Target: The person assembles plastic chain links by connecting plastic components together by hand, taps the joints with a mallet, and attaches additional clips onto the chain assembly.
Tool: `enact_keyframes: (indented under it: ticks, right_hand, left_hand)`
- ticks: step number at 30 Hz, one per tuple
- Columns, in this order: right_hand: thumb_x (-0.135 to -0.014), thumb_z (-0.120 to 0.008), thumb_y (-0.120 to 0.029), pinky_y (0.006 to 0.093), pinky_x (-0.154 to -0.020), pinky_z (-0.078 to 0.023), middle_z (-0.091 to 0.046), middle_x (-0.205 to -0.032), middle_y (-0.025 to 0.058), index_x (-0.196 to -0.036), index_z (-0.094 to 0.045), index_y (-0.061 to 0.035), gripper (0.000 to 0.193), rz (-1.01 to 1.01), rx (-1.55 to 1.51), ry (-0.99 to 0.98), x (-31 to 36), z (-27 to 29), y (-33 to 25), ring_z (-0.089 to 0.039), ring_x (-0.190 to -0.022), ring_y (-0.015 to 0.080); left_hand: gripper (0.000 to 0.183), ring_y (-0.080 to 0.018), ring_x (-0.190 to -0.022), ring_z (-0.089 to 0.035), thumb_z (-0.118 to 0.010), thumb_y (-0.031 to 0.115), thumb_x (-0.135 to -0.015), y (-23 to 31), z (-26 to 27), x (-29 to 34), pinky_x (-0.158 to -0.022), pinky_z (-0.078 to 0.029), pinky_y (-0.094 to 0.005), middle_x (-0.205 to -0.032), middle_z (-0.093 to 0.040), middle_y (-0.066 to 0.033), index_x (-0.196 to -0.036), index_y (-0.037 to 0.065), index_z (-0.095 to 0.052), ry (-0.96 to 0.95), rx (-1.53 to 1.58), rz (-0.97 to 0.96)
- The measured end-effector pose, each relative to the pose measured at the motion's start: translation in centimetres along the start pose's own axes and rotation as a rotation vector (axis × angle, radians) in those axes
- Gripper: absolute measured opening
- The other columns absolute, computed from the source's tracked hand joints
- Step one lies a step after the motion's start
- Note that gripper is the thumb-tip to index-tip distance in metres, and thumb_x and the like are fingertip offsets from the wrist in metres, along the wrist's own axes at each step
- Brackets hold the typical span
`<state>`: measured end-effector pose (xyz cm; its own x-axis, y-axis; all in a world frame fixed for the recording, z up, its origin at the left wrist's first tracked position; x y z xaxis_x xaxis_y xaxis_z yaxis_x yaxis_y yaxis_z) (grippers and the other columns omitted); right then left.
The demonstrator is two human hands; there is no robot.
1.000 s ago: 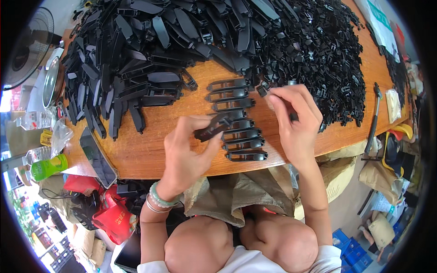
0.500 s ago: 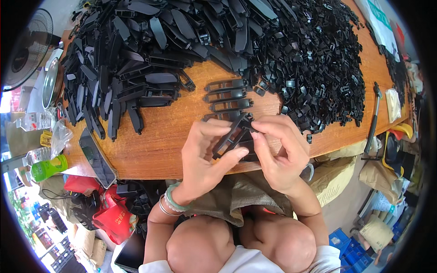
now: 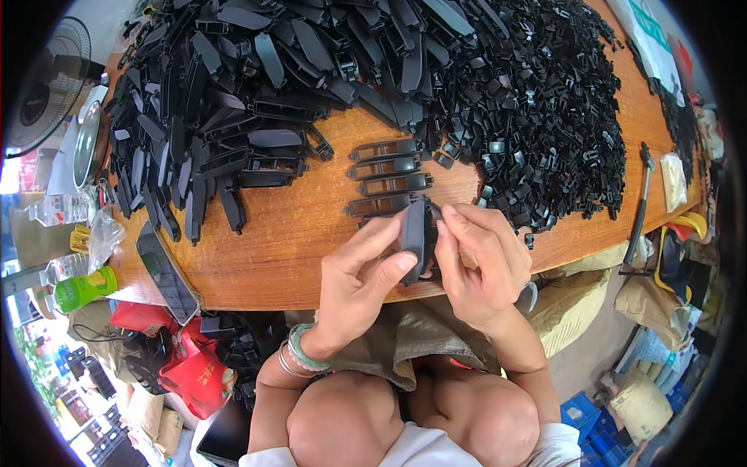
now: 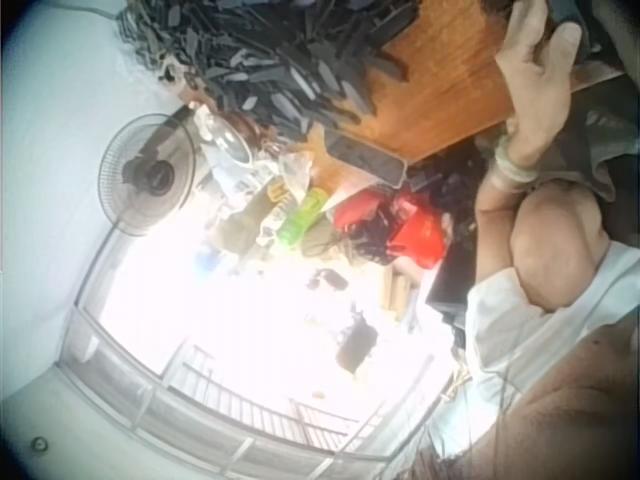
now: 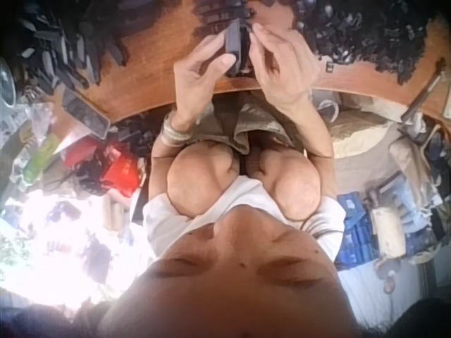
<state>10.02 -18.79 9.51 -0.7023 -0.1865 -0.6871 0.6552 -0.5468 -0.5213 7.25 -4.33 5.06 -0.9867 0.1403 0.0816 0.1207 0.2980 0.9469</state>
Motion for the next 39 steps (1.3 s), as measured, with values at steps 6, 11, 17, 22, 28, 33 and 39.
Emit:
enact_keyframes:
  ticks: [6, 11, 17, 22, 28, 33, 39]
  right_hand:
    - [-0.071, -0.075, 0.007, 0.0323, -0.055, -0.052, -0.066, -0.089, 0.016, -0.098, -0.067, 0.0071, 0.028, 0.053, -0.004, -0.052, 0.3, -0.5, -0.4, -0.066, -0.068, 0.0273]
    - [-0.071, -0.073, 0.005, 0.0326, -0.055, -0.053, -0.066, -0.089, 0.0163, -0.1, -0.068, 0.0085, 0.03, 0.078, -0.006, -0.058, 0.1, 0.1, -0.9, -0.066, -0.069, 0.0275]
    - [-0.069, -0.072, 0.002, 0.0321, -0.059, -0.053, -0.064, -0.099, 0.0153, -0.103, -0.069, 0.0064, 0.034, -0.03, -0.154, -0.27, 0.0, 0.8, -0.9, -0.066, -0.073, 0.0284]
    - [-0.069, -0.075, -0.006, 0.0379, -0.073, -0.053, -0.066, -0.107, 0.0119, -0.108, -0.073, -0.0008, 0.04, 0.036, -0.205, -0.264, 1.5, 1.7, -0.2, -0.065, -0.086, 0.0282]
    - [-0.07, -0.075, -0.01, 0.0356, -0.069, -0.044, -0.06, -0.107, 0.0081, -0.106, -0.07, -0.0046, 0.036, -0.008, -0.094, -0.516, 6.4, 3.5, -0.8, -0.059, -0.092, 0.025]
    - [-0.069, -0.079, -0.011, 0.039, -0.076, -0.043, -0.055, -0.1, 0.0084, -0.105, -0.066, -0.0064, 0.038, -0.184, 0.021, -0.565, 8.1, 3.2, 0.1, -0.056, -0.092, 0.0278]
    - [-0.088, -0.067, -0.007, 0.0463, -0.1, -0.04, -0.062, -0.12, 0.0144, -0.114, -0.065, -0.0042, 0.026, -0.297, 0.949, 0.033, 5.7, 16.2, 11.6, -0.054, -0.117, 0.035]
  left_hand:
    - [0.041, -0.0182, -0.108, -0.057, -0.062, 0.002, -0.095, 0.0, 0.3, 0.4, -0.092, -0.049, -0.0293, -0.121, -0.059, -0.0128, -0.135, -0.005, -0.056, 0.031, -0.148, -0.048]
    - [0.041, -0.018, -0.104, -0.058, -0.063, 0.002, -0.094, 0.6, 0.2, 0.3, -0.089, -0.049, -0.0288, -0.119, -0.06, -0.0124, -0.134, -0.004, -0.057, -0.03, -0.211, -0.1]
    - [0.039, -0.0169, -0.098, -0.06, -0.062, 0.005, -0.095, 0.8, 0.9, 0.8, -0.085, -0.05, -0.0289, -0.111, -0.06, -0.0125, -0.133, -0.005, -0.058, -0.076, -0.098, -0.039]
    - [0.032, -0.0165, -0.08, -0.062, -0.061, 0.01, -0.096, -0.1, 0.9, 1.9, -0.074, -0.051, -0.0291, -0.104, -0.061, -0.0124, -0.124, -0.006, -0.064, -0.332, 0.261, 0.363]
    - [0.031, -0.0225, -0.081, -0.061, -0.071, 0.017, -0.089, 0.9, 0.1, 3.4, -0.071, -0.049, -0.0323, -0.095, -0.061, -0.0122, -0.112, -0.003, -0.068, -0.428, -0.546, 0.003]
    - [0.042, -0.0264, -0.083, -0.058, -0.083, 0.012, -0.068, -0.3, -1.3, 4.8, -0.068, -0.046, -0.0375, -0.095, -0.06, -0.01, -0.105, -0.002, -0.067, -0.287, -1.254, -0.612]
    - [0.041, -0.0279, -0.082, -0.057, -0.084, 0.007, -0.067, -0.1, -0.9, 4.3, -0.067, -0.046, -0.0381, -0.096, -0.058, -0.0099, -0.104, 0.002, -0.068, -0.191, -1.252, -0.604]
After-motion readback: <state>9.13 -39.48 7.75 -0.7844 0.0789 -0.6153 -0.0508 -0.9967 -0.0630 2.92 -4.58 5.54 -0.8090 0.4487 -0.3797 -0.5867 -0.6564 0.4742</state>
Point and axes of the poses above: each hand's wrist, its own x-axis away from the middle knuckle, its own z-axis out of the back of the hand, y = z × x, the point moved 5 cm from there along -x, towards the middle knuckle
